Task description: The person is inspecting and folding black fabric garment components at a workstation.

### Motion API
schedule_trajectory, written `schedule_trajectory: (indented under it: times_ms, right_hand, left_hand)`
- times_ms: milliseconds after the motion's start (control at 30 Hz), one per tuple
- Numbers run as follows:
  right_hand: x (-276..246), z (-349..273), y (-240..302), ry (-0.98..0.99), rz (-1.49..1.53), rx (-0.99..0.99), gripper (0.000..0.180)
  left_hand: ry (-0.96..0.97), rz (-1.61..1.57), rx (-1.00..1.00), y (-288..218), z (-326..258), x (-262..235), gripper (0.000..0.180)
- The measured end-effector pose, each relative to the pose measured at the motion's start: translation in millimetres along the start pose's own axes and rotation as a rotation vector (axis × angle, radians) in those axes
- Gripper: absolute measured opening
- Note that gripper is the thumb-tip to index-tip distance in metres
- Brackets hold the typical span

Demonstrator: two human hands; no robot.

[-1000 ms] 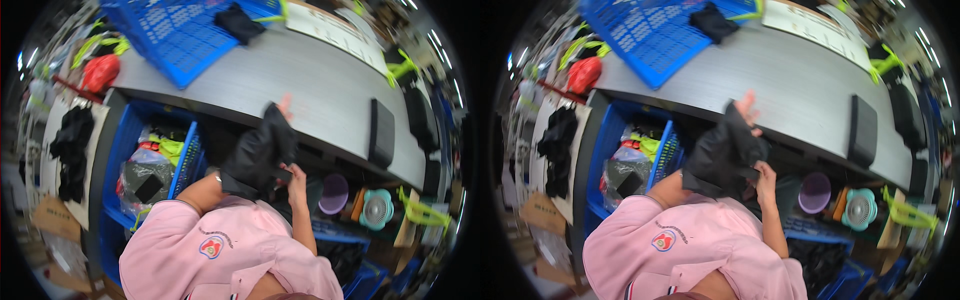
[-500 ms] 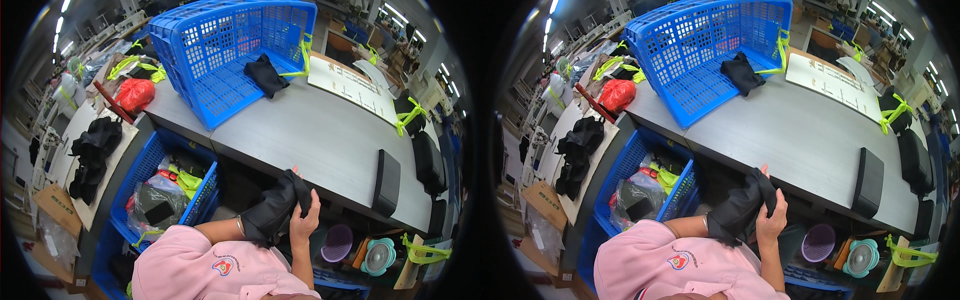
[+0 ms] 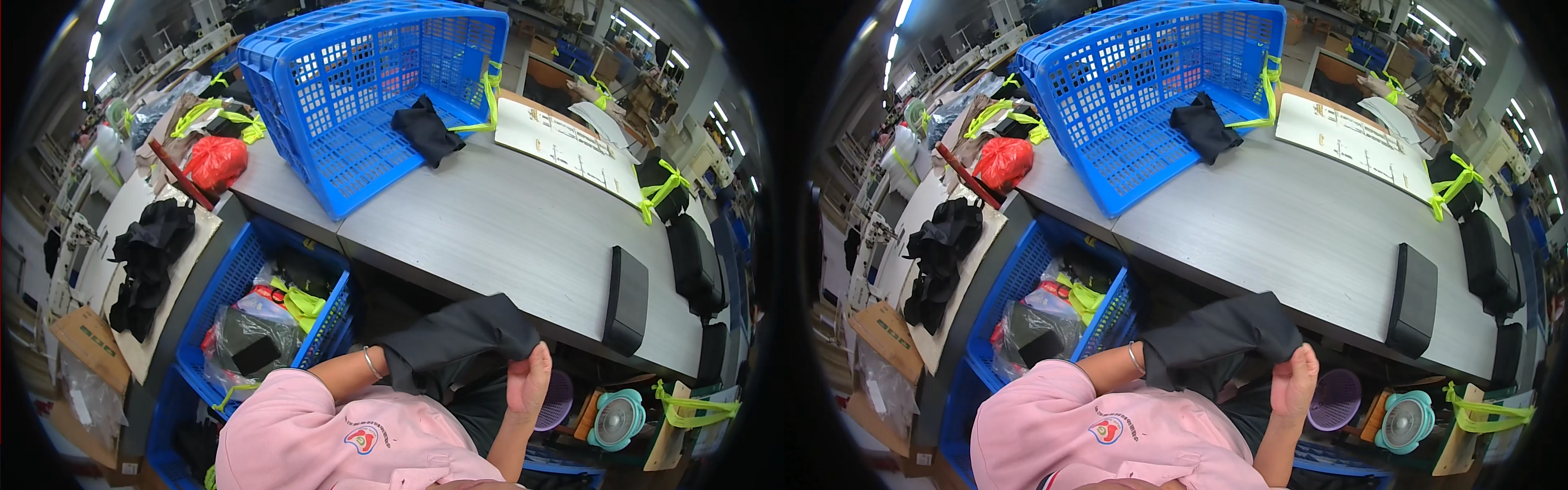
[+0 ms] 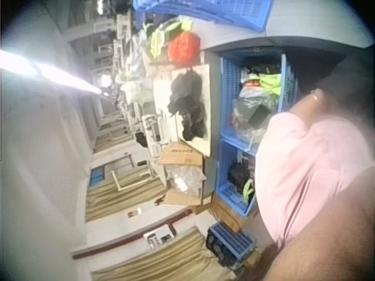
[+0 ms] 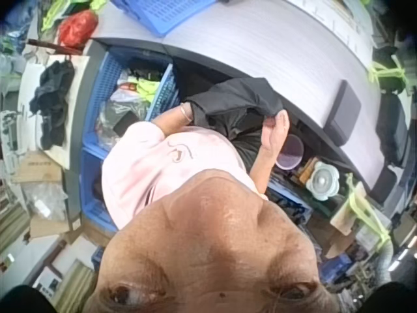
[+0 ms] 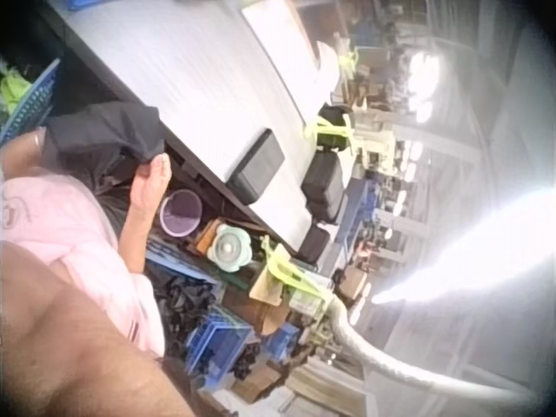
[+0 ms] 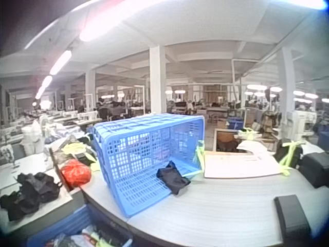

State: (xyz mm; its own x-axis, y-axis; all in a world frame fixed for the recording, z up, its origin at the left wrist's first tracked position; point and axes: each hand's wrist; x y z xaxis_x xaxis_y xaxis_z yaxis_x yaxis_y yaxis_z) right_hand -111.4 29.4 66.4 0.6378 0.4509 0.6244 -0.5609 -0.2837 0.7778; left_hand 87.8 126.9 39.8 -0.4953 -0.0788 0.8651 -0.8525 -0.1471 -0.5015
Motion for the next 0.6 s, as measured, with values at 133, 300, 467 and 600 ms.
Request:
schedule_trajectory:
  times_ms: [133, 300, 467, 600]
  right_hand:
    - [-10, 32, 7, -0.053, -0.113, -0.145, 0.015]
    - [4, 34, 11, -0.157, -0.443, -0.157, 0.032]
    - [29, -1, 0, 0.126, -1.256, -0.613, 0.049]
    - [6, 3, -4, -0.055, -1.380, -0.626, 0.015]
  left_hand:
    - [0.046, -0.036, -0.050, 36, 7, 8, 0.056]
    - [0.102, -0.089, -0.118, 48, 14, 8, 0.056]
    - [0.144, -0.144, -0.188, 26, 16, 5, 0.055]
    - [0.284, 0.310, -0.046, 16, 17, 36, 0.045]
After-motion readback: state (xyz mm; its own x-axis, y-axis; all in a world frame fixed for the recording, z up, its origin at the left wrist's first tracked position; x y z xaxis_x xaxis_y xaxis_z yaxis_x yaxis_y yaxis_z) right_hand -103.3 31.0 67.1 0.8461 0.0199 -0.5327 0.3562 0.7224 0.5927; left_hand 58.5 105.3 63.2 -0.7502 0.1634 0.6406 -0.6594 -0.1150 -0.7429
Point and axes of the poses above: each hand's wrist, its own z-axis towards the middle knuckle, its own x-axis out of the palm, y = z × x, and after that the axes turned 8 degrees about -x, right-handed
